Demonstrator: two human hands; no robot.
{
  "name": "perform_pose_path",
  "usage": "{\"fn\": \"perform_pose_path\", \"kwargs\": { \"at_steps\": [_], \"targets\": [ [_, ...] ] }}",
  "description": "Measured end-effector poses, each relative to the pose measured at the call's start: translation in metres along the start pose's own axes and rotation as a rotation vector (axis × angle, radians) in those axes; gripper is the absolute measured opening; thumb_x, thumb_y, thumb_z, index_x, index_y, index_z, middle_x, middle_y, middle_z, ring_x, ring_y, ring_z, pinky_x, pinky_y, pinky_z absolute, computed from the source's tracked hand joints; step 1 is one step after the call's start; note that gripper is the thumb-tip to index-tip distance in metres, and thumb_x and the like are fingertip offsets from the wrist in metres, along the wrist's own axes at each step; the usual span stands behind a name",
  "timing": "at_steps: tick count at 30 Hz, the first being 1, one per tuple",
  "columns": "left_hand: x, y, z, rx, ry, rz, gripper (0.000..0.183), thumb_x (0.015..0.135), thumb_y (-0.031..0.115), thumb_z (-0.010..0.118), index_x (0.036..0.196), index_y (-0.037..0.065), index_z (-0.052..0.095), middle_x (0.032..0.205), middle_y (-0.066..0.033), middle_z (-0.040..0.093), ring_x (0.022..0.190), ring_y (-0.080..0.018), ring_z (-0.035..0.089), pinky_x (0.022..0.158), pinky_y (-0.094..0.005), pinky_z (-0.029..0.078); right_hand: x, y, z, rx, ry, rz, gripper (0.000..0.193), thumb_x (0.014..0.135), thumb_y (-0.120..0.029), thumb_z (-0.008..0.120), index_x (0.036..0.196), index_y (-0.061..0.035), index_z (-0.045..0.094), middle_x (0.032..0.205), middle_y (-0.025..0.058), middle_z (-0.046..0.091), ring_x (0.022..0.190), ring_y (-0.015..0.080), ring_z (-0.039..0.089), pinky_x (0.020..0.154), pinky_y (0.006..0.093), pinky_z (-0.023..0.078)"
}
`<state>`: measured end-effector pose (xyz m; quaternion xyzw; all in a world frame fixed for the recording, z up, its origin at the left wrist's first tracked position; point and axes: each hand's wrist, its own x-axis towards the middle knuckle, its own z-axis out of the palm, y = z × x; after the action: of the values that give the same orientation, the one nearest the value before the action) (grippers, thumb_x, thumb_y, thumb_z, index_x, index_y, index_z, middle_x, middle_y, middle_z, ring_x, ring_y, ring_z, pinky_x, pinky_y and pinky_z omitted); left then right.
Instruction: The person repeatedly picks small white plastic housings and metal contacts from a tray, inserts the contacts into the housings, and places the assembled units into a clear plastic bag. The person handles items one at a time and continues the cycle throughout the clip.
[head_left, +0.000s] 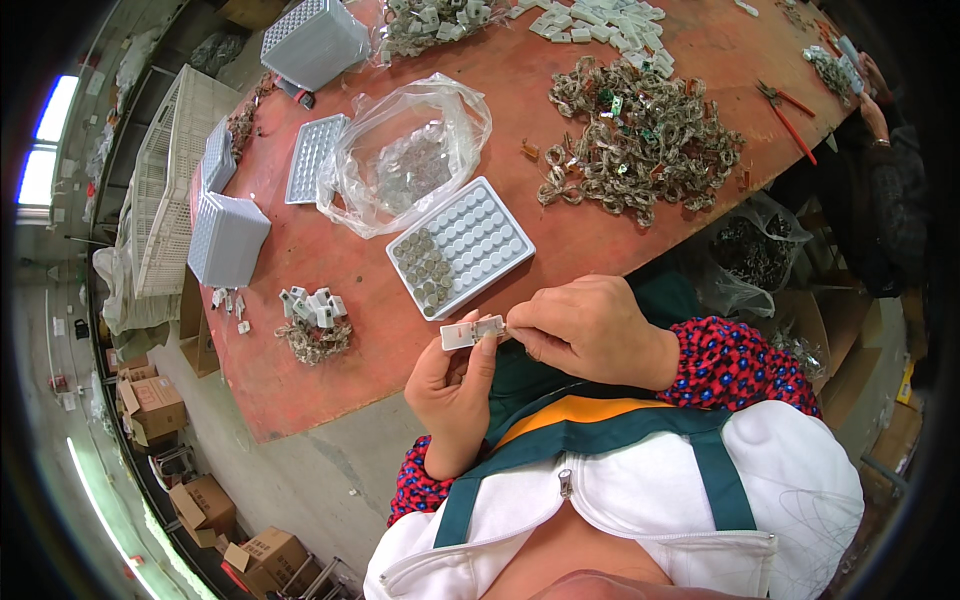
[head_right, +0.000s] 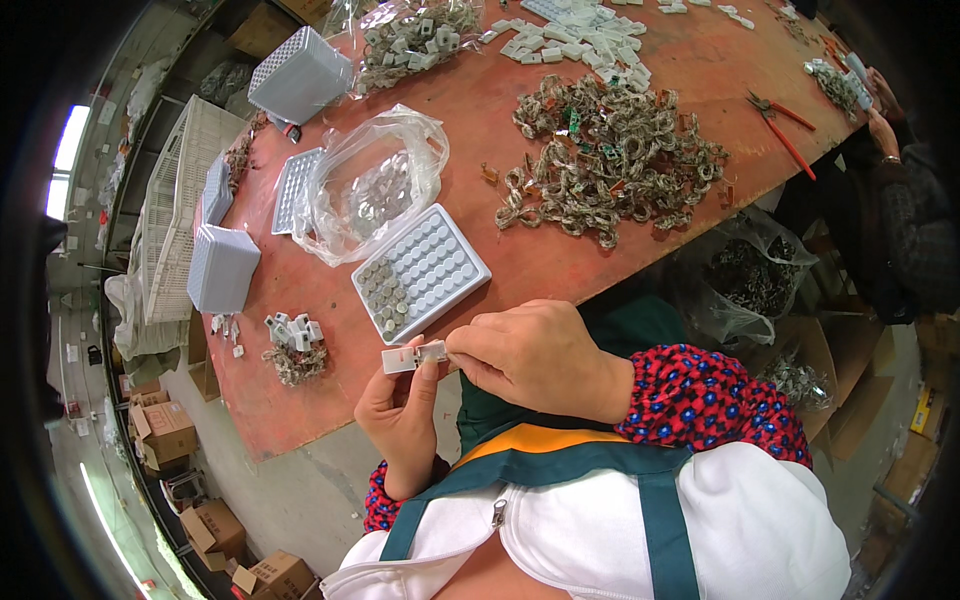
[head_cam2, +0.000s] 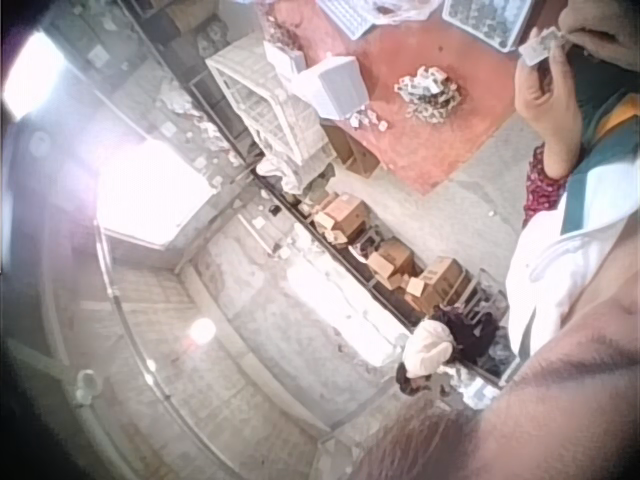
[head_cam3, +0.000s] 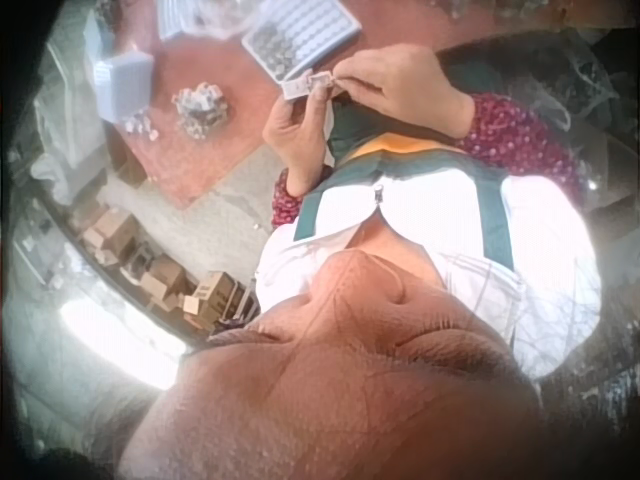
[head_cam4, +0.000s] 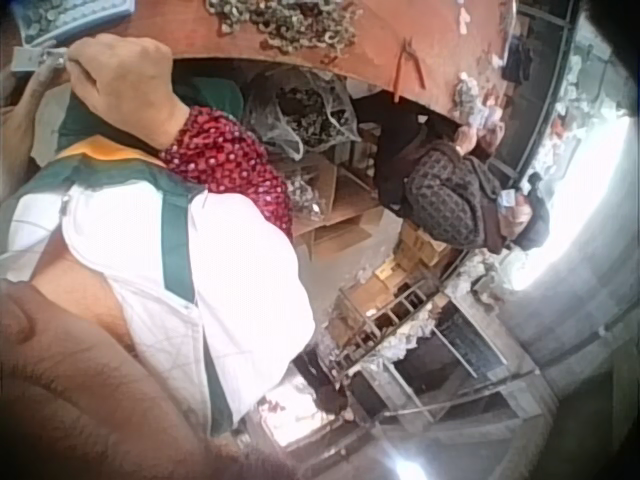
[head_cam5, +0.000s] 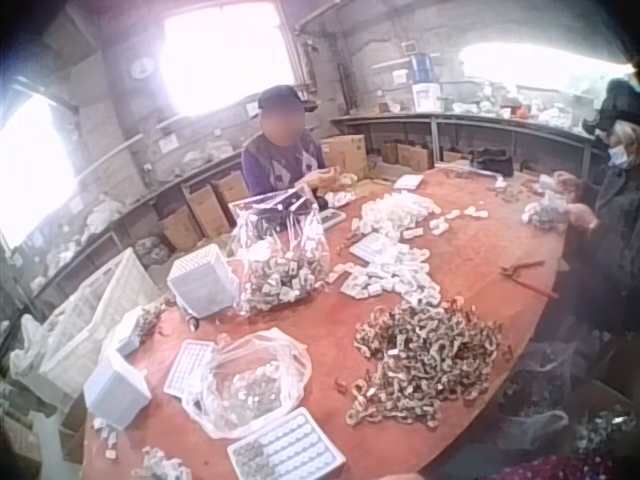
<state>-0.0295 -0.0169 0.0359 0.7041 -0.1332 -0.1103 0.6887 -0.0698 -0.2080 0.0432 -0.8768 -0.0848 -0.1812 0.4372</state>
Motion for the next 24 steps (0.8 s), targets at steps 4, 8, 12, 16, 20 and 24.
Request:
{"fn": "perform_pose_path", "kwargs": {
  "at_steps": [4,8,12,16,20,24],
  "targets": [
    [0.0004,-0.0003,-0.0026,0.042,-0.002,-0.028,0.029,0.095,-0.003,0.069,0.122,-0.010,0.066,0.108,-0.0106,0.073,0.096,-0.0122,0.069,0.085,-0.0233,0.055,0.0008,-0.0001,0.0019,0.028,-0.003,0.023,0.009,0.090,-0.019,0.069,0.092,-0.0106,0.067,0.077,0.0065,0.067,0.067,0.0286,0.067,0.058,0.0403,0.051],
    [0.0011,-0.0001,-0.0043,0.039,-0.016,-0.022,0.028,0.094,-0.002,0.071,0.120,-0.009,0.067,0.105,-0.0092,0.074,0.093,-0.0102,0.069,0.081,-0.0213,0.054,0.0007,-0.0008,0.0012,0.085,-0.031,0.084,0.012,0.092,-0.022,0.068,0.092,-0.0101,0.067,0.077,0.0070,0.067,0.068,0.0296,0.067,0.058,0.0404,0.051],
    [0.0006,0.0008,-0.0047,0.075,-0.029,-0.013,0.028,0.094,-0.002,0.070,0.120,-0.010,0.067,0.105,-0.0095,0.074,0.093,-0.0106,0.069,0.082,-0.0222,0.055,-0.0005,-0.0017,-0.0013,0.126,-0.077,0.152,0.013,0.093,-0.022,0.067,0.092,-0.0095,0.067,0.077,0.0085,0.068,0.068,0.0303,0.067,0.057,0.0414,0.050],
    [0.0005,0.0025,-0.0067,0.023,-0.059,-0.067,0.029,0.095,-0.002,0.069,0.122,-0.010,0.066,0.106,-0.0113,0.073,0.094,-0.0130,0.070,0.084,-0.0244,0.056,-0.0015,-0.0015,-0.0020,0.230,-0.128,0.242,0.014,0.094,-0.023,0.066,0.093,-0.0094,0.068,0.076,0.0099,0.069,0.068,0.0302,0.068,0.057,0.0413,0.050],
    [0.0016,0.0027,-0.0095,-0.131,-0.074,-0.188,0.029,0.097,0.001,0.067,0.124,-0.011,0.065,0.107,-0.0136,0.073,0.094,-0.0159,0.071,0.084,-0.0262,0.058,-0.0025,0.0007,-0.0009,0.259,-0.134,0.239,0.014,0.095,-0.023,0.065,0.093,-0.0094,0.069,0.076,0.0094,0.069,0.068,0.0295,0.068,0.058,0.0404,0.050],
    [0.0023,0.0000,-0.0100,-0.215,-0.086,-0.232,0.029,0.099,0.005,0.064,0.124,-0.010,0.064,0.106,-0.0143,0.073,0.092,-0.0170,0.072,0.082,-0.0281,0.059,-0.0039,0.0028,0.0017,0.291,-0.140,0.252,0.014,0.096,-0.022,0.064,0.094,-0.0093,0.069,0.075,0.0082,0.070,0.067,0.0285,0.068,0.057,0.0397,0.050]
  ]
}}
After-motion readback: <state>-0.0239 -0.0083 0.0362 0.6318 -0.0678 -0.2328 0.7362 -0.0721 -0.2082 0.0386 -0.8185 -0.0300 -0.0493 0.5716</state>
